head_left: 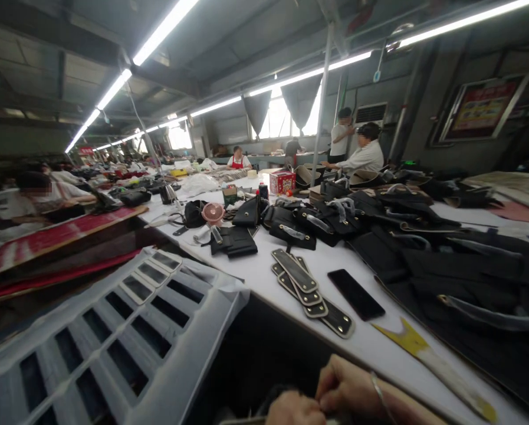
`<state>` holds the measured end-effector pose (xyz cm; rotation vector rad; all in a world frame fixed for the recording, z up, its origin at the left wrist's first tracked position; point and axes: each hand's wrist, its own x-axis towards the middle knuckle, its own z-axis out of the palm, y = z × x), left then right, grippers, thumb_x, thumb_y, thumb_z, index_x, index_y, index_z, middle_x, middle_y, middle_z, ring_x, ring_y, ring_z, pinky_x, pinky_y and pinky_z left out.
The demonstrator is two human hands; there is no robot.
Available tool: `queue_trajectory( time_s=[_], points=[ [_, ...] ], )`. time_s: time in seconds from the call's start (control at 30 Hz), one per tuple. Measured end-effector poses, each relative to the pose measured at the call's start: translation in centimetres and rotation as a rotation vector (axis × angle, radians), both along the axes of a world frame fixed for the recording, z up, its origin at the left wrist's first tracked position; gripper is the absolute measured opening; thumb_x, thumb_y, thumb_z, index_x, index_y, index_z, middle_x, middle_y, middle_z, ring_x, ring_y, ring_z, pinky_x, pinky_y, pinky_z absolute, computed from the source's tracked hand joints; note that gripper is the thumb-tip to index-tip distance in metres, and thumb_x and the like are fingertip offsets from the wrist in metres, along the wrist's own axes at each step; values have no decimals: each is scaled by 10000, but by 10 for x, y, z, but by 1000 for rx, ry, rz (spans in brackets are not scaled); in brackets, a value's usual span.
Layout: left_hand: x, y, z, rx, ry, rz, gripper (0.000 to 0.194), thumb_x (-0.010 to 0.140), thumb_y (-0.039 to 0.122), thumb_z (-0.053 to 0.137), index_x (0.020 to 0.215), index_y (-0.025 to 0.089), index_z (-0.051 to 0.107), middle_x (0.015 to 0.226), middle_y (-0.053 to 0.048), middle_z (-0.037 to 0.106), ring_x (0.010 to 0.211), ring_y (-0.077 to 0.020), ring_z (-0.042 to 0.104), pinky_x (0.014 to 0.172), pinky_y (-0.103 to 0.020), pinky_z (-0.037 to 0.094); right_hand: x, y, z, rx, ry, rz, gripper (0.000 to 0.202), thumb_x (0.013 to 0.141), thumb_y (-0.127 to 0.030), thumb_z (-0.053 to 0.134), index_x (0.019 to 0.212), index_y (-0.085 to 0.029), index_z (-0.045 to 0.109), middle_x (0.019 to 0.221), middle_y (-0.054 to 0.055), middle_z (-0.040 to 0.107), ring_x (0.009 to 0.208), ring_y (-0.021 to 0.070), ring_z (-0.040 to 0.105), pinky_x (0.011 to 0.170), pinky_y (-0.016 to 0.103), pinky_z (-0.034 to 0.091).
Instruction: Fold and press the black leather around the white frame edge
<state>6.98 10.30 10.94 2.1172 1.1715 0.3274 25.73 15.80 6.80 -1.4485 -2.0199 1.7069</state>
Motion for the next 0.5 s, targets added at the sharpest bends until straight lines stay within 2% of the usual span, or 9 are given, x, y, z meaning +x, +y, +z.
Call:
queue_trajectory(
  time_s=[0.1, 0.17, 0.27, 0.4, 0.5],
  points=[
    [-26, -14, -10, -176, -122, 202, 371, 945, 405, 394, 936, 208, 709, 1013, -95, 726, 995, -248, 633, 891, -344, 448, 3, 4, 0, -30, 11, 95, 264, 628, -255, 676, 844, -174, 805, 668, -5, 662, 621, 123, 507, 562, 222, 372],
    [-51, -6, -20, -328, -184, 300, 491, 940, 515, 355, 972, 175, 709, 1036, -87, 730, 1037, -266, 619, 917, -339, 434, 1, 9, 0, -51, 2, 157, 253, 700, -290, 666, 877, -165, 796, 695, -12, 667, 644, 126, 521, 585, 221, 385],
    [-89, 14, -42, -572, -249, 396, 615, 896, 624, 368, 1044, 125, 695, 1091, -117, 728, 1077, -280, 623, 930, -349, 449, -14, 15, 0, -36, -61, 183, 297, 835, -370, 597, 780, -132, 766, 597, -20, 605, 576, 112, 488, 535, 227, 349],
    [-124, 26, -77, -908, -286, 398, 796, 814, 763, 390, 1171, 104, 659, 1163, -181, 708, 1073, -302, 660, 915, -409, 485, -48, 17, -2, 11, -158, 167, 429, 964, -422, 460, 744, -144, 702, 606, -13, 607, 557, 117, 535, 565, 251, 402],
    [-132, 25, -107, -1036, -299, 364, 844, 784, 802, 395, 1158, 94, 663, 1213, -189, 684, 1139, -300, 631, 973, -412, 453, -71, 14, -8, 34, -243, 172, 468, 978, -481, 445, 717, -160, 664, 616, -13, 616, 601, 141, 589, 639, 294, 460]
  ],
)
